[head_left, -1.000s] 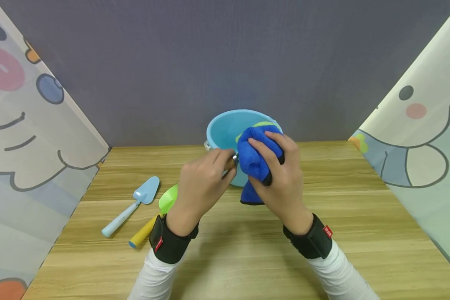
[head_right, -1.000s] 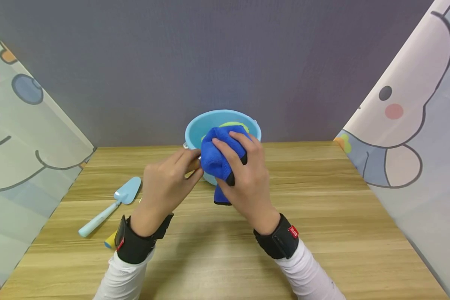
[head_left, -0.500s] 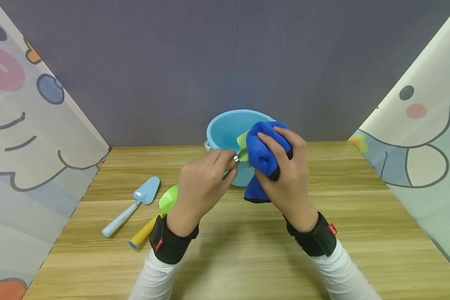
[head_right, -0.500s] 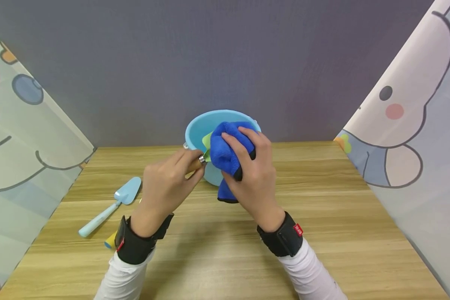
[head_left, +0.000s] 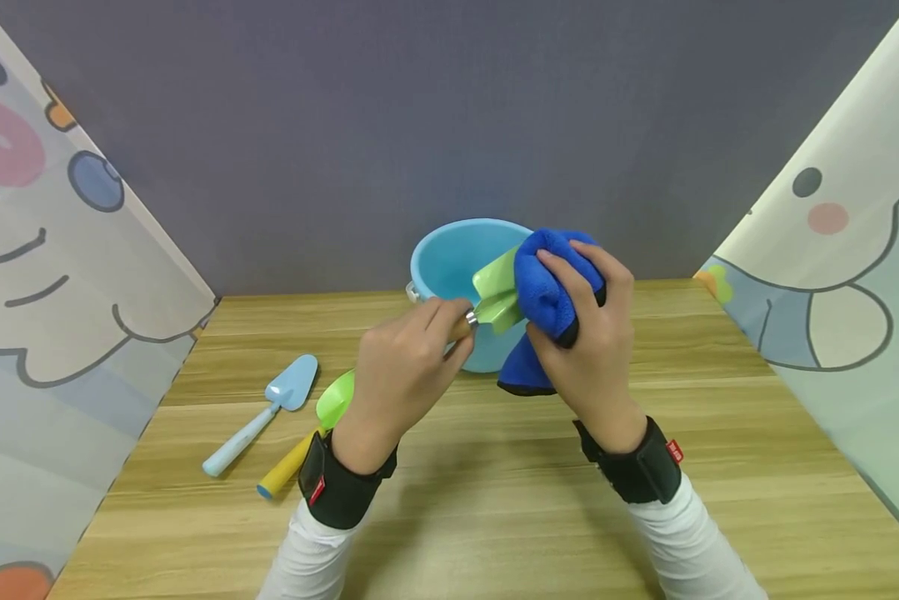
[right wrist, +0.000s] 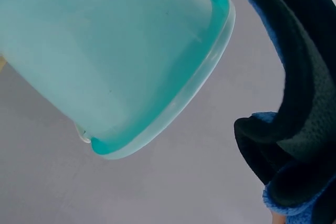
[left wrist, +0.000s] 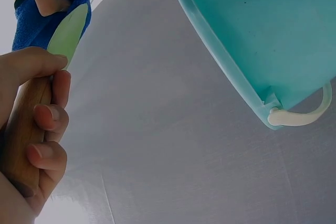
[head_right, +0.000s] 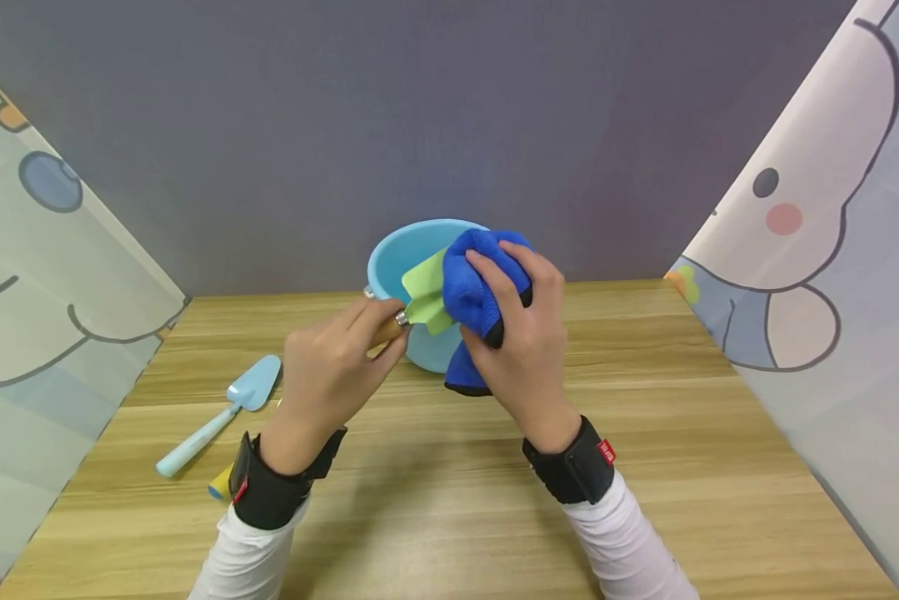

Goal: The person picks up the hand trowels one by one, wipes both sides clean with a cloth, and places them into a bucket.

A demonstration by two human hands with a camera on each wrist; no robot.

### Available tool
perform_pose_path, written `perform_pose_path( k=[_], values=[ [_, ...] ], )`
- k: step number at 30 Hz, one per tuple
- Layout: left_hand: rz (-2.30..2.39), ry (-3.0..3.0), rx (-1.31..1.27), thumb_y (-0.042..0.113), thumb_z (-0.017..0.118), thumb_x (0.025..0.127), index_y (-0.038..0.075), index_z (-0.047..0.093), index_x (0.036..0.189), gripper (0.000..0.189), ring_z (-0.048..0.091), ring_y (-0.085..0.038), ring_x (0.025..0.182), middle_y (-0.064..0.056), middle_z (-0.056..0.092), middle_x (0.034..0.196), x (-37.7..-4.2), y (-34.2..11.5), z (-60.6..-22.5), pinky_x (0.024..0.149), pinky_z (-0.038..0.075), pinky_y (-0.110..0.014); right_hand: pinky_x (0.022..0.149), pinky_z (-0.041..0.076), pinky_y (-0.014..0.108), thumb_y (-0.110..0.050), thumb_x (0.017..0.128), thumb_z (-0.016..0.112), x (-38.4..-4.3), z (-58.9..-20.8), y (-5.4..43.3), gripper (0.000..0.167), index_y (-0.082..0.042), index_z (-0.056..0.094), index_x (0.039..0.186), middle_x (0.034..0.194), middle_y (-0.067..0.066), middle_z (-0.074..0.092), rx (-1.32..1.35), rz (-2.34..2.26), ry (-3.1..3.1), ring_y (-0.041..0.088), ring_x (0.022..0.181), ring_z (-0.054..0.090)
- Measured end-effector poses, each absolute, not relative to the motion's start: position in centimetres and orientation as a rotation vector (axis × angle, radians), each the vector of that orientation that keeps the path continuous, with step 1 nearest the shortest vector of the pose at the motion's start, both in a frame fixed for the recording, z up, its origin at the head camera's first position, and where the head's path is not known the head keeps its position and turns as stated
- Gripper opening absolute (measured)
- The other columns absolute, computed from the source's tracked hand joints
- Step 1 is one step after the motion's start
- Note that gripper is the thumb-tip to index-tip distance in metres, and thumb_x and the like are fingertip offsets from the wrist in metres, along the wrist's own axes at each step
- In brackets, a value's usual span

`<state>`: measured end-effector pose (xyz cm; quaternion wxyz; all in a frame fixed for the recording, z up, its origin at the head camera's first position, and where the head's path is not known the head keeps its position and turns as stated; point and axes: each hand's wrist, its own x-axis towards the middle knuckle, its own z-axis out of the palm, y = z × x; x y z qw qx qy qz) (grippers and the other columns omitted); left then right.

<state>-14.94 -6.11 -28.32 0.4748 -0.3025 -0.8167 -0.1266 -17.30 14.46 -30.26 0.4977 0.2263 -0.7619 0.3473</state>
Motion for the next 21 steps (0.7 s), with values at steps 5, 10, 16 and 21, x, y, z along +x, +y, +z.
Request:
perform_pose_path(
  k=[5, 10, 16, 21],
  values=[
    [-0.301, -1.98, -0.737, 0.007, 0.072, 0.085, 0.009, 0.07, 0.096, 0.012, 0.044, -0.007, 0.048, 0.003, 0.059, 0.07, -15.0, -6.1, -28.4, 0.041, 0.028, -0.022, 0.112, 0.044, 0.054, -0.006, 0.082, 0.073, -17.4, -30.0, 14.8, 0.05, -0.012, 0.065, 0.131, 0.14, 0.023, 0.05, 0.524, 0.856, -1.838, 0.04, 0.135, 0.05],
    [-0.308, -1.979, -0.744, 0.008, 0.074, 0.084, 0.008, 0.071, 0.097, 0.013, 0.045, -0.008, 0.048, 0.003, 0.06, 0.07, -15.0, -6.2, -28.5, 0.041, 0.029, -0.022, 0.112, 0.044, 0.054, -0.006, 0.082, 0.072, -17.6, -29.9, 15.1, 0.05, -0.013, 0.065, 0.132, 0.141, 0.023, 0.05, 0.499, 0.863, -1.854, 0.039, 0.135, 0.051],
    [-0.321, -1.972, -0.741, 0.008, 0.074, 0.084, 0.007, 0.072, 0.098, 0.014, 0.046, -0.008, 0.048, 0.003, 0.062, 0.071, -15.1, -6.2, -28.4, 0.041, 0.029, -0.022, 0.111, 0.044, 0.053, -0.003, 0.081, 0.071, -17.7, -29.7, 15.4, 0.053, -0.013, 0.064, 0.132, 0.142, 0.023, 0.048, 0.462, 0.891, -1.87, 0.037, 0.135, 0.049],
    [-0.334, -1.958, -0.738, 0.008, 0.074, 0.085, 0.007, 0.073, 0.099, 0.014, 0.046, -0.008, 0.047, 0.003, 0.062, 0.071, -15.2, -6.3, -28.3, 0.041, 0.029, -0.021, 0.11, 0.044, 0.052, -0.001, 0.081, 0.069, -17.7, -29.5, 15.6, 0.054, -0.013, 0.064, 0.133, 0.142, 0.024, 0.048, 0.424, 0.909, -1.888, 0.035, 0.136, 0.05]
  ],
)
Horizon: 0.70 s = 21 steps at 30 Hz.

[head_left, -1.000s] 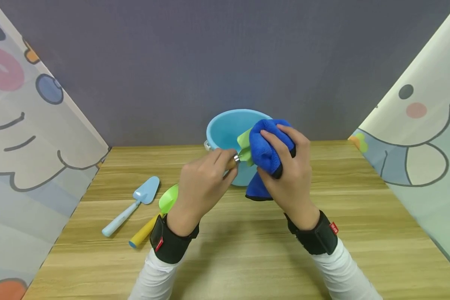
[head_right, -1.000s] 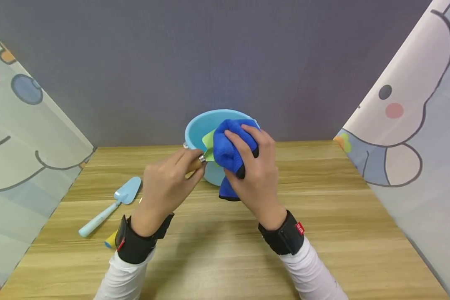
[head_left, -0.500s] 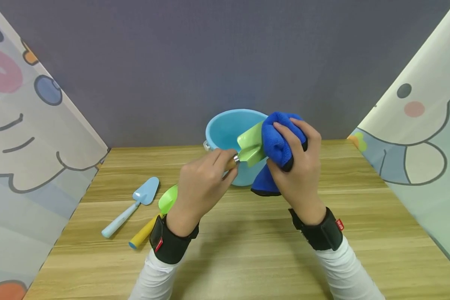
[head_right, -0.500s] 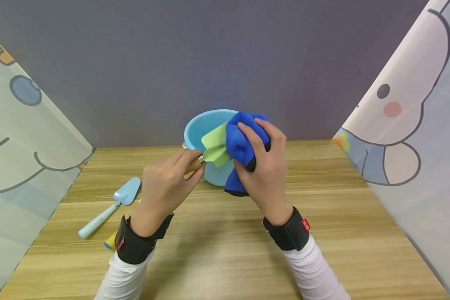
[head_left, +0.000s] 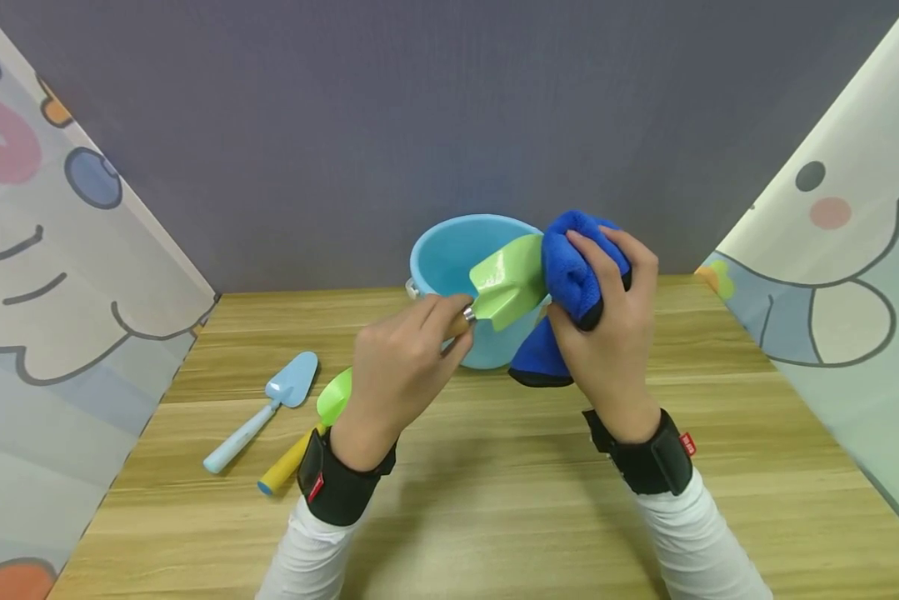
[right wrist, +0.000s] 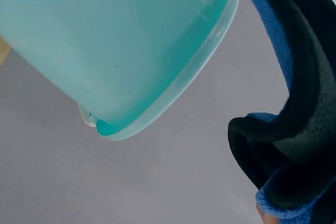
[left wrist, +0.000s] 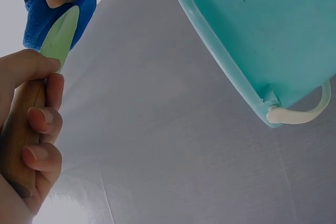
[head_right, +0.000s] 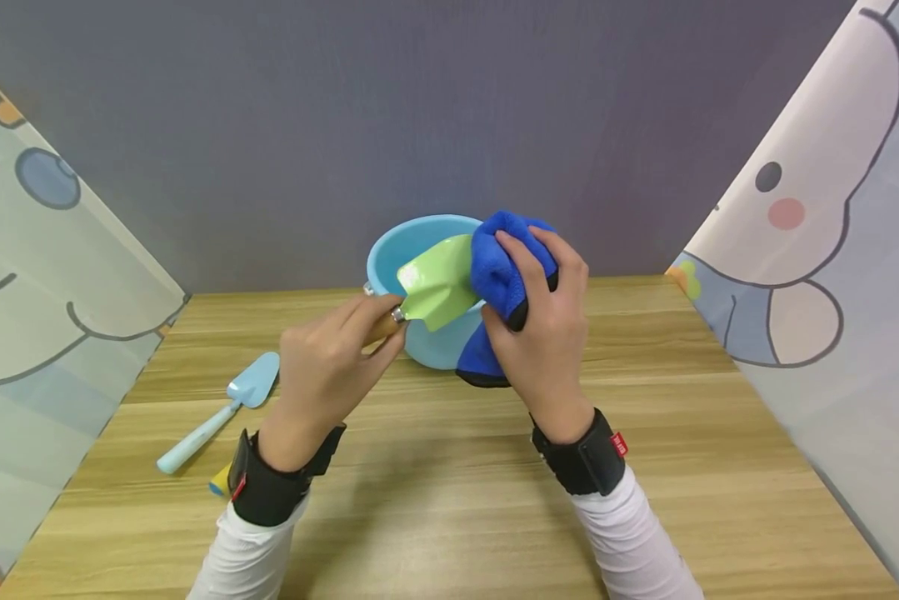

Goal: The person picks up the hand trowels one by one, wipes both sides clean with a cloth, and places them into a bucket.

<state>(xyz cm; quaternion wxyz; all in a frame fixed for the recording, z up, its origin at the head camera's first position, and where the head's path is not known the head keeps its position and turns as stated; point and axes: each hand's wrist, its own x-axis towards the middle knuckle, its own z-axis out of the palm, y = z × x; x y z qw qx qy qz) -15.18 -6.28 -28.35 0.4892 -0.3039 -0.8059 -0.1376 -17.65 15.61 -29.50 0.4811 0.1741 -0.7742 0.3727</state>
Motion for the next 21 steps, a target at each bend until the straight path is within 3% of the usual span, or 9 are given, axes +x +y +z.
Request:
perform_pose_path(
  k=[21],
  values=[
    [-0.35, -1.978, -0.73, 0.01, 0.074, 0.087, 0.007, 0.069, 0.104, 0.018, 0.048, -0.008, 0.047, 0.001, 0.069, 0.074, -15.2, -6.38, -28.31, 0.04, 0.031, -0.023, 0.109, 0.046, 0.052, -0.002, 0.082, 0.067, -17.66, -29.47, 15.8, 0.054, -0.015, 0.064, 0.134, 0.142, 0.025, 0.049, 0.384, 0.889, -1.927, 0.035, 0.134, 0.051]
  ],
)
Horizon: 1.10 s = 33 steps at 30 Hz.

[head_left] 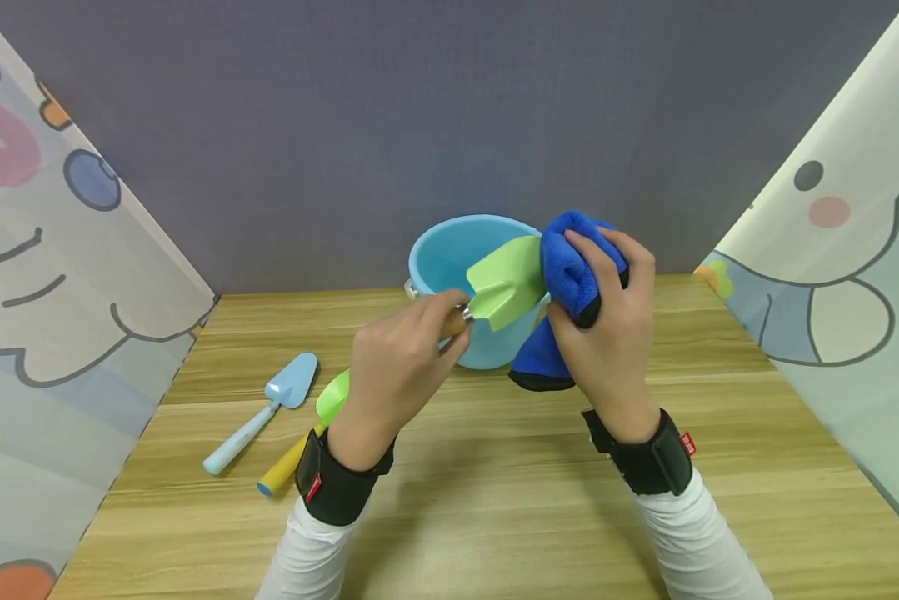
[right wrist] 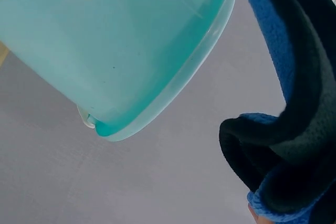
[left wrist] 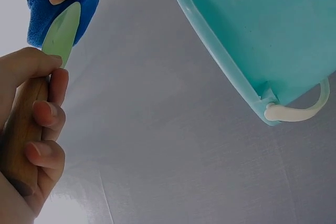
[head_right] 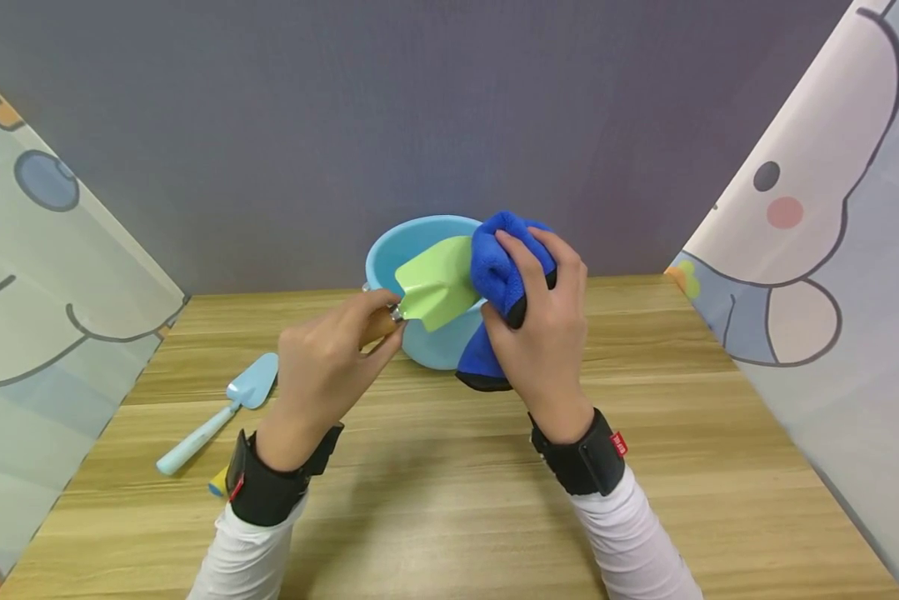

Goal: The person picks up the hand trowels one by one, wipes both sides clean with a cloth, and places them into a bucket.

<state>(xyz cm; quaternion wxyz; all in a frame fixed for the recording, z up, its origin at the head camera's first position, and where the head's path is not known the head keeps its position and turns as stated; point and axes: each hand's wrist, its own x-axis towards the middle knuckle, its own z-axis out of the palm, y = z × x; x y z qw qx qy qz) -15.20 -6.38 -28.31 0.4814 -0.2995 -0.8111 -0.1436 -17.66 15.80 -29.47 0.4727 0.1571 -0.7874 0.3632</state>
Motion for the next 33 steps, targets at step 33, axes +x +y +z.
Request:
perform_pose_path(
  k=[33],
  values=[
    [-0.462, -1.996, -0.662, 0.02, 0.08, 0.086, 0.004, 0.066, 0.103, 0.027, 0.063, -0.016, 0.055, -0.006, 0.069, 0.08, -15.53, -6.85, -28.21, 0.045, 0.046, -0.027, 0.109, 0.044, 0.05, -0.001, 0.083, 0.068, -17.65, -28.89, 16.37, 0.051, -0.015, 0.065, 0.132, 0.14, 0.023, 0.049, 0.328, 0.932, -1.85, 0.031, 0.136, 0.05]
  ],
)
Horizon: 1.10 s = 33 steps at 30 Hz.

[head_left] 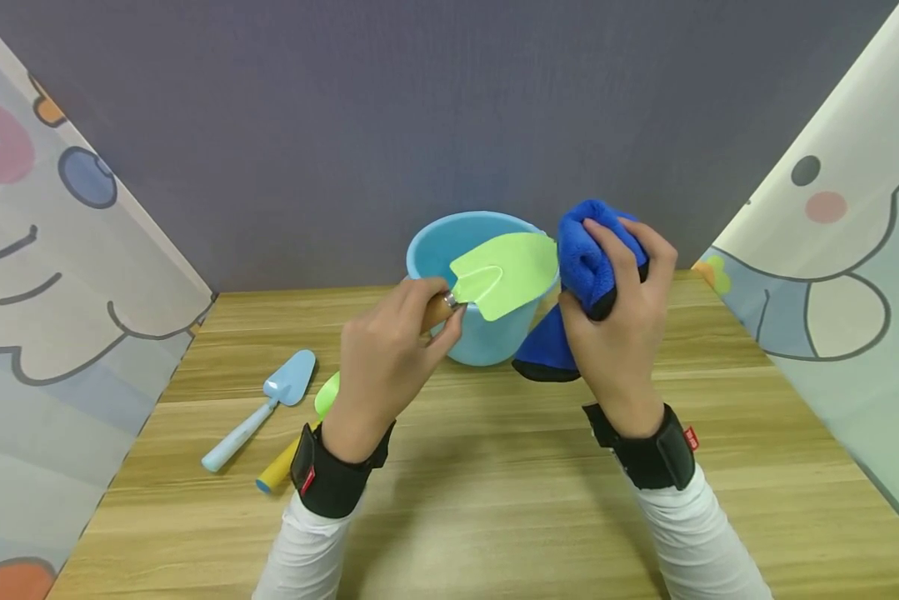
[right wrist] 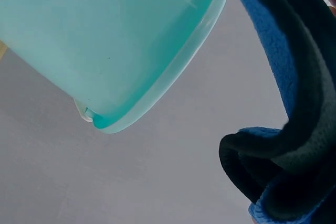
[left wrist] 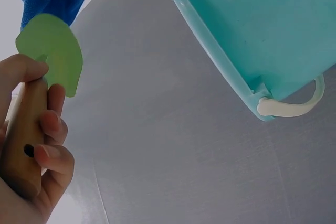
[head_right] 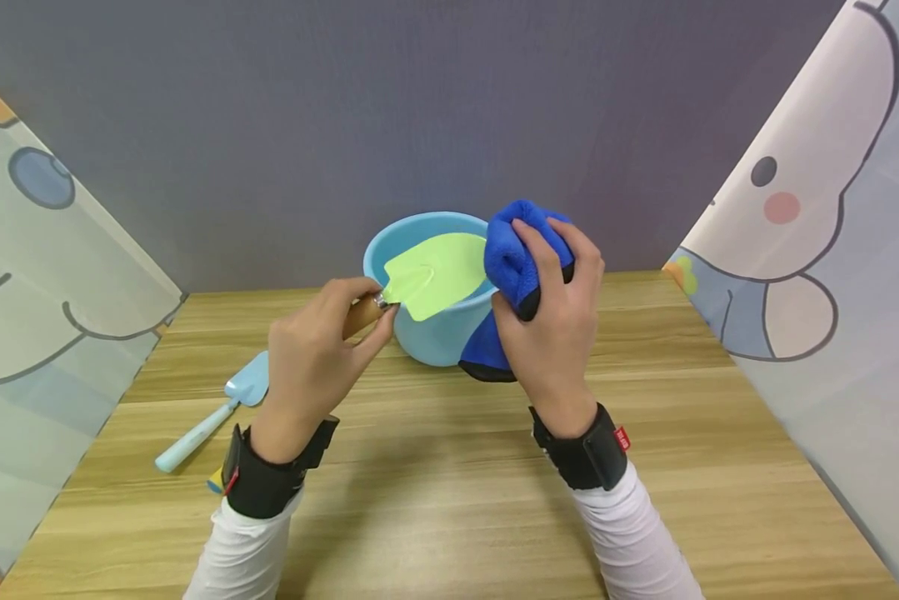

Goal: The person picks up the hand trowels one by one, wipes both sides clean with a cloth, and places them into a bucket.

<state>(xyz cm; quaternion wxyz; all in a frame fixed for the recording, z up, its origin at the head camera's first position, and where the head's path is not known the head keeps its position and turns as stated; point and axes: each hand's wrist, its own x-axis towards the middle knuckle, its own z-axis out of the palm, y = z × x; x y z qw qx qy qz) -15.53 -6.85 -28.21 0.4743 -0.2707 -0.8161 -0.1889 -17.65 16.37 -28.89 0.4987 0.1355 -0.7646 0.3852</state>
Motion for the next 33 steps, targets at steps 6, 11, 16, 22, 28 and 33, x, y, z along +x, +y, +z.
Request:
perform_pose_path(
  k=[6, 11, 16, 22, 28, 33],
  values=[
    [-0.501, -2.003, -0.625, 0.02, 0.079, 0.087, 0.004, 0.069, 0.102, 0.024, 0.065, -0.018, 0.061, -0.008, 0.068, 0.084, -15.7, -6.8, -28.2, 0.047, 0.049, -0.03, 0.11, 0.042, 0.049, -0.002, 0.084, 0.069, -17.7, -28.8, 16.5, 0.05, -0.014, 0.065, 0.132, 0.14, 0.023, 0.048, 0.323, 0.94, -1.836, 0.031, 0.136, 0.048],
    [-0.491, -2.022, -0.625, 0.021, 0.077, 0.089, 0.004, 0.071, 0.103, 0.023, 0.065, -0.017, 0.06, -0.008, 0.07, 0.084, -15.7, -6.8, -28.3, 0.048, 0.049, -0.029, 0.11, 0.043, 0.049, -0.004, 0.084, 0.069, -17.6, -28.8, 16.5, 0.049, -0.014, 0.065, 0.132, 0.14, 0.023, 0.048, 0.32, 0.936, -1.842, 0.031, 0.137, 0.049],
    [-0.523, -2.032, -0.638, 0.021, 0.076, 0.091, 0.002, 0.069, 0.107, 0.026, 0.057, -0.016, 0.054, -0.007, 0.069, 0.078, -15.9, -6.7, -28.3, 0.045, 0.043, -0.027, 0.11, 0.042, 0.048, -0.003, 0.083, 0.07, -17.6, -28.8, 16.3, 0.048, -0.014, 0.066, 0.13, 0.139, 0.023, 0.049, 0.324, 0.95, -1.819, 0.031, 0.136, 0.049],
    [-0.593, -2.047, -0.64, 0.018, 0.073, 0.092, 0.001, 0.062, 0.112, 0.028, 0.044, -0.013, 0.047, -0.006, 0.063, 0.067, -16.0, -6.6, -28.4, 0.042, 0.031, -0.025, 0.111, 0.041, 0.049, -0.004, 0.081, 0.07, -17.1, -28.4, 15.9, 0.048, -0.012, 0.067, 0.128, 0.139, 0.024, 0.048, 0.347, 0.994, -1.773, 0.03, 0.136, 0.048],
    [-0.63, -2.082, -0.638, 0.016, 0.068, 0.095, 0.002, 0.06, 0.115, 0.026, 0.039, -0.011, 0.046, -0.004, 0.057, 0.062, -16.0, -6.6, -28.4, 0.043, 0.026, -0.023, 0.108, 0.042, 0.051, -0.009, 0.076, 0.073, -16.4, -28.5, 14.4, 0.045, -0.01, 0.068, 0.12, 0.134, 0.027, 0.052, 0.442, 1.018, -1.648, 0.037, 0.131, 0.051],
    [-0.629, -2.106, -0.619, 0.017, 0.067, 0.097, 0.002, 0.06, 0.116, 0.025, 0.038, -0.01, 0.046, -0.002, 0.053, 0.061, -15.9, -6.6, -28.4, 0.043, 0.024, -0.023, 0.108, 0.044, 0.052, -0.017, 0.08, 0.078, -15.8, -29.4, 12.8, 0.039, -0.008, 0.069, 0.116, 0.131, 0.023, 0.054, 0.612, 0.966, -1.576, 0.043, 0.125, 0.053]
  ],
)
